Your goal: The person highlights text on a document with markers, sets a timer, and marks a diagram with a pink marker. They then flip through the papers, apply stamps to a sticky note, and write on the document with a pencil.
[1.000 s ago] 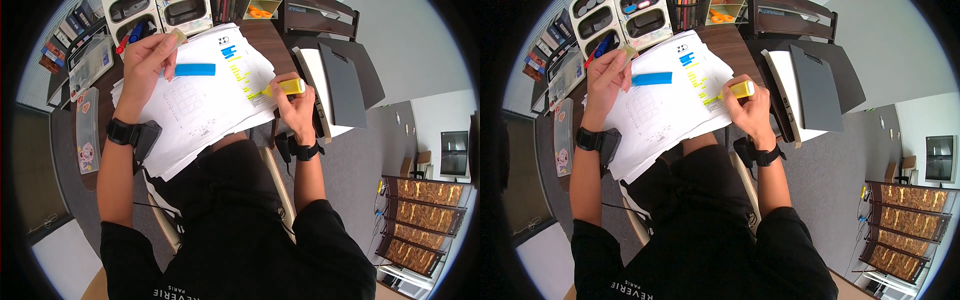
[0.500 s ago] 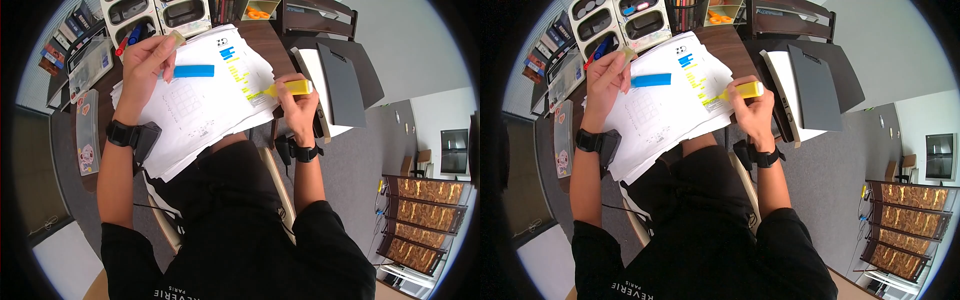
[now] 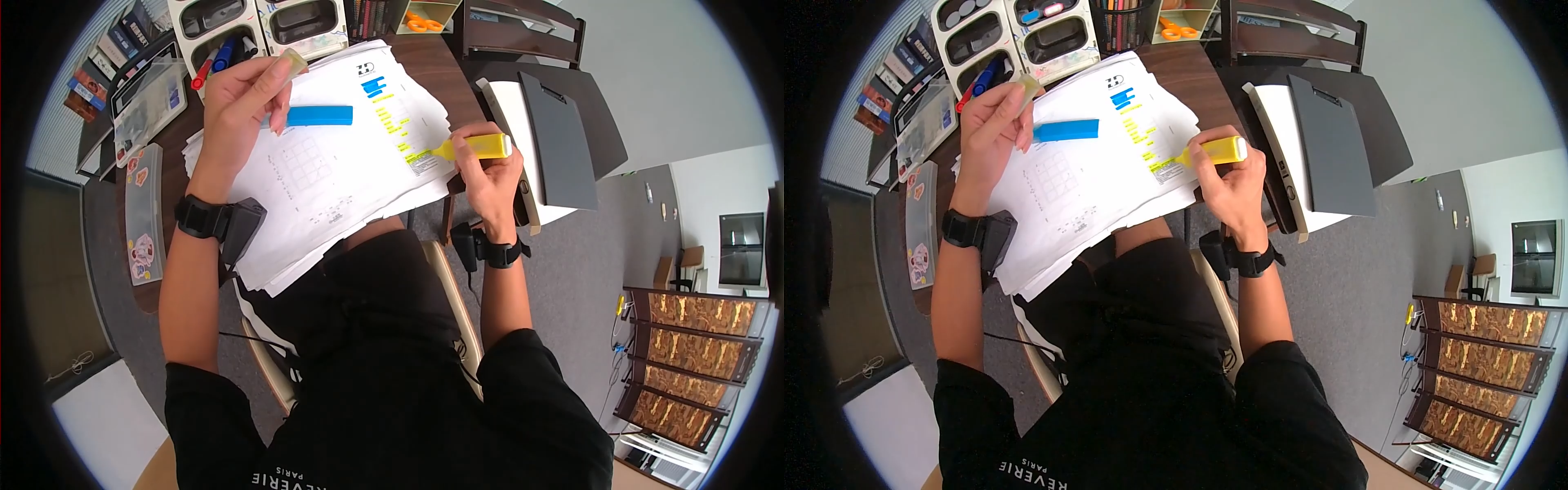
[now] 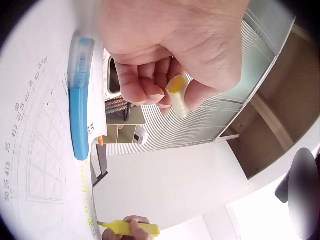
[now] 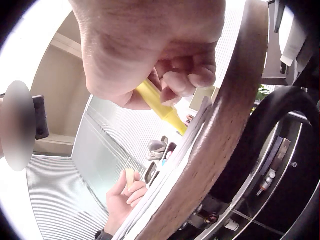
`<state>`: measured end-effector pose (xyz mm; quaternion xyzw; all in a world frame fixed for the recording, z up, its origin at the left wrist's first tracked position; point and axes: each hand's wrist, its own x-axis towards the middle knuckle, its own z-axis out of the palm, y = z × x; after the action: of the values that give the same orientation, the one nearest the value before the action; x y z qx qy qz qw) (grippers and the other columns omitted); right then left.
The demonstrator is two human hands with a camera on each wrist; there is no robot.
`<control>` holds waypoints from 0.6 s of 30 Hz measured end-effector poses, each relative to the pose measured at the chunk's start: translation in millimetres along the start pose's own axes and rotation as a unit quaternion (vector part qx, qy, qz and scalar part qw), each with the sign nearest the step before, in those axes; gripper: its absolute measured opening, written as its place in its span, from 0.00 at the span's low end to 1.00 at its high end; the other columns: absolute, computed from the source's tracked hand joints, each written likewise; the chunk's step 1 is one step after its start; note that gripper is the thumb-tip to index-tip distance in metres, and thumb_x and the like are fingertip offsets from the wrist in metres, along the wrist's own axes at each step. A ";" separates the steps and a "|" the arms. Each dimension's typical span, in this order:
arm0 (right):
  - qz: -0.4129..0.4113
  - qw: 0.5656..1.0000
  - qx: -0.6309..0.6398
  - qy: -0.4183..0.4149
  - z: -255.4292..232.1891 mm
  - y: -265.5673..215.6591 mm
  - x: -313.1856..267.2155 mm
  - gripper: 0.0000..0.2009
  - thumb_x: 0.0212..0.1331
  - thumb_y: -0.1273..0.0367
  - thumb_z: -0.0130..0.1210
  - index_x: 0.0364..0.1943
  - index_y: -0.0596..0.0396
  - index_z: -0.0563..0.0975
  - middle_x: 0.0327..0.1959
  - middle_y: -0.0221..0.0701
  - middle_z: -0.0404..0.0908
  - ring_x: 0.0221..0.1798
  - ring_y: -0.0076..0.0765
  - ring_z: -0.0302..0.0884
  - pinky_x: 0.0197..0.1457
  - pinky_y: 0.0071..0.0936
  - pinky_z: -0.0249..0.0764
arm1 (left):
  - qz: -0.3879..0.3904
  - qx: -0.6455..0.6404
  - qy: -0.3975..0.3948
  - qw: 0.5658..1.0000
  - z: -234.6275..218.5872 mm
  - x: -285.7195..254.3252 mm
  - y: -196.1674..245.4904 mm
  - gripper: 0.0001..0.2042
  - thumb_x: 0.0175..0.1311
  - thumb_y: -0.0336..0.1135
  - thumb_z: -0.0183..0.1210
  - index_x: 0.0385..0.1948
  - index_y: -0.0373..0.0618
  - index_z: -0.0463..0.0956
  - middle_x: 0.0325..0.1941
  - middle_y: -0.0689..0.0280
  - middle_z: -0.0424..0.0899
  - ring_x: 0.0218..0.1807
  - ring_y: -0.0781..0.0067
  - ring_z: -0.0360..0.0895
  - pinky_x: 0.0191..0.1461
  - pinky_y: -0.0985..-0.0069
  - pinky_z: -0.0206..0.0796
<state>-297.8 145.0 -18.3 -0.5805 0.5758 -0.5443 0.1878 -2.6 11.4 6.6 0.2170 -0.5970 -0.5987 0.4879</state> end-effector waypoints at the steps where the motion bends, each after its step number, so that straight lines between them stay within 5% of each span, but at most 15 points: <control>1: -0.002 1.000 0.006 -0.008 1.0 -2.7 -0.4 0.04 0.59 0.72 0.60 0.34 0.58 0.82 0.24 0.26 0.81 0.25 0.17 0.74 0.30 0.19 0.68 | 0.003 0.002 -0.001 1.000 0.1 0.2 -0.3 0.16 0.74 0.40 0.57 0.42 0.31 0.81 0.24 0.67 0.76 0.19 0.80 0.68 0.24 0.79 0.62; 15: -0.044 0.997 -0.008 -0.059 12.2 -7.0 -4.8 0.04 0.57 0.72 0.60 0.33 0.57 0.81 0.22 0.29 0.82 0.23 0.22 0.76 0.29 0.21 0.70 | 0.012 0.019 -0.017 1.000 -4.6 1.0 -5.1 0.16 0.77 0.39 0.52 0.48 0.31 0.79 0.23 0.67 0.75 0.19 0.81 0.68 0.23 0.82 0.60; 18: -0.045 0.997 -0.007 -0.064 13.7 -7.3 -5.1 0.05 0.59 0.71 0.59 0.34 0.59 0.81 0.23 0.25 0.78 0.24 0.17 0.71 0.29 0.19 0.66 | 0.011 0.019 -0.014 1.000 -3.8 0.4 -4.6 0.16 0.77 0.39 0.52 0.47 0.31 0.79 0.23 0.66 0.75 0.19 0.81 0.68 0.23 0.82 0.60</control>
<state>-281.5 145.8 -18.9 -0.6406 0.5398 -0.5101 0.1952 -1.1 8.3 1.7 0.2109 -0.6177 -0.5848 0.4816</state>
